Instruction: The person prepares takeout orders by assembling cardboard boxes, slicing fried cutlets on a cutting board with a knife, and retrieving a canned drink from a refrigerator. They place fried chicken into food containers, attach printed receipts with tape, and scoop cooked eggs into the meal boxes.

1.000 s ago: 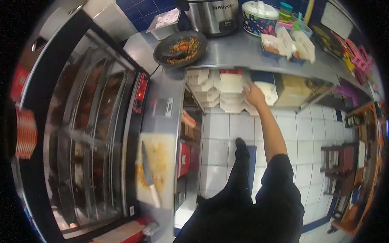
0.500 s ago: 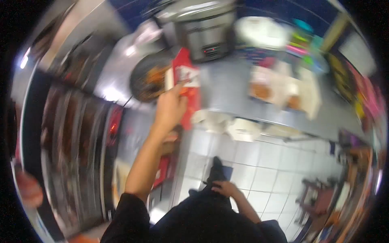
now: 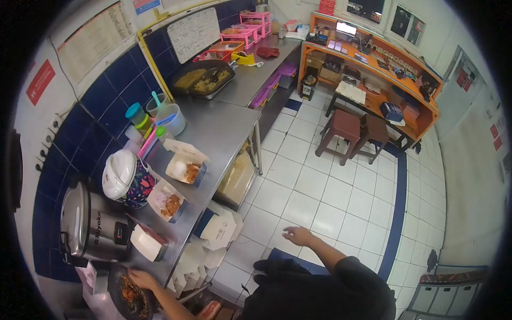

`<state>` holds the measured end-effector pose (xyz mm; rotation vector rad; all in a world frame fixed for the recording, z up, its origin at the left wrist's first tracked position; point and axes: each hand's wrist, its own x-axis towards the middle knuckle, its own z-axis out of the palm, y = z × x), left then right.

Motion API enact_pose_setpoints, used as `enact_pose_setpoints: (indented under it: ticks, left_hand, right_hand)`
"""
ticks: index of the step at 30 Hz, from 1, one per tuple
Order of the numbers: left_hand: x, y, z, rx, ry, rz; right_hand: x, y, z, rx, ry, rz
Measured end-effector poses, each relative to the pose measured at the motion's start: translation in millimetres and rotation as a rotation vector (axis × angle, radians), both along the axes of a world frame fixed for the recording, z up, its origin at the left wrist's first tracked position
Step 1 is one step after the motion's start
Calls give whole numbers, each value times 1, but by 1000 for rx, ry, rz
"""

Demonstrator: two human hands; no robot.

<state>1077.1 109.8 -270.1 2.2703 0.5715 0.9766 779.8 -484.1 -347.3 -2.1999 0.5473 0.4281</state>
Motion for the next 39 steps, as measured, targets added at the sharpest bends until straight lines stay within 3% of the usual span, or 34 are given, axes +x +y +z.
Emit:
enact_pose_setpoints:
  ticks: [2,3,5,9,10,11,13,15,19,21,24,26,28,30,32,33,34,35,36,37,39]
  left_hand:
    - [-21,51,-78,220,252,144]
    - [-32,50,-86,370,233,124]
    - [-46,27,-69,411,346,82]
    - [-46,46,-73,381,398,-95]
    - [-46,48,-78,356,443,-101]
    - [-46,51,-87,327,487,-105]
    - [-38,64,-114,337,459,-70]
    - [-27,62,-120,342,882,208]
    - [-14,20,-114,415,1000,305]
    - [-22,0,-110,456,938,134]
    - [-49,-25,-107,533,873,43]
    - [-76,-44,-111,786,796,-152]
    - [-117,-75,-87,615,974,-804]
    - [-168,-115,-52,616,539,-1055]
    - [-200,-113,-78,392,610,-787]
    - [-214,-99,-90,374,809,-637]
    - [-225,-104,-71,174,712,-431]
    - [-233,-102,-67,67,812,-223]
    - [-246,-94,-59,88,837,-219]
    - [-257,-86,-55,85,501,-300]
    - [-272,-66,-55,64,597,-218]
  right_hand:
    - [-50,0,-23,-56,81,10]
    - [-76,0,-37,-70,220,8]
    - [-135,8,-51,-146,334,-4]
    - [-241,23,-89,-79,555,-200]
    - [-271,19,-131,-90,637,-123]
    - [-273,30,-102,36,778,-355]
    - [-302,41,-93,155,706,-556]
    - [-308,41,-89,180,729,-573]
    - [-287,13,-108,156,704,-613]
    - [-259,0,-106,178,449,-739]
    - [-208,-20,-107,124,411,-540]
    - [-170,-39,-129,142,518,-289]
    - [-125,-43,-131,60,659,-132]
    - [-77,-48,-127,-1,572,103]
    - [-24,-49,-153,-32,390,426]
    - [1,-53,-177,-13,323,565]
    - [17,-66,-215,-219,-67,966]
    - [44,-34,-166,126,215,534]
    - [73,-8,-118,404,352,-15]
    - [92,6,-111,396,376,30]
    - [112,25,-111,371,413,170]
